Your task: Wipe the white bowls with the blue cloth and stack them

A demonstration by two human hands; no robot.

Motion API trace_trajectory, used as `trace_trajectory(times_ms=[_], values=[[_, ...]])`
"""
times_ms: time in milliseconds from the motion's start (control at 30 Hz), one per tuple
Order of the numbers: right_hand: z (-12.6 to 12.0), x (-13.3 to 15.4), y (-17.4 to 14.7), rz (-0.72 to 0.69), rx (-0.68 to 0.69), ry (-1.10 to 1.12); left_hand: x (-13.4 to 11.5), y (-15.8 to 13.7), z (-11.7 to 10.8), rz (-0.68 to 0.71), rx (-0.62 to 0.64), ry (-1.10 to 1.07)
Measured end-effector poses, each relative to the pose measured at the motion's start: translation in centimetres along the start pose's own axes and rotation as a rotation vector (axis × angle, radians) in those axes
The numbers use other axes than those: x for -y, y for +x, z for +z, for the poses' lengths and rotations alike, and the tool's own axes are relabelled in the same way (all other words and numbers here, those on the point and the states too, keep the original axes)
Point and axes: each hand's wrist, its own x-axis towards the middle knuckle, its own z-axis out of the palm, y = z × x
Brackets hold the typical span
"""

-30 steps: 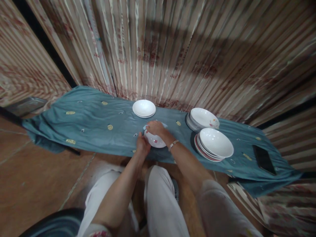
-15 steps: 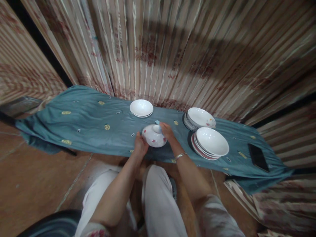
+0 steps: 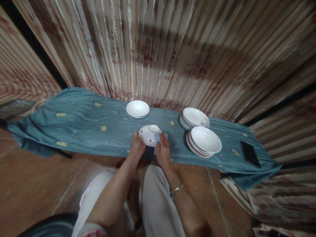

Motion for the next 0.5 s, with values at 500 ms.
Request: trace_trajectory(times_ms=[500], values=[[-0.6, 0.8, 0.1, 0.003, 0.056, -0.225, 0.8, -3.0, 2.3, 0.042, 0.062, 0.061]])
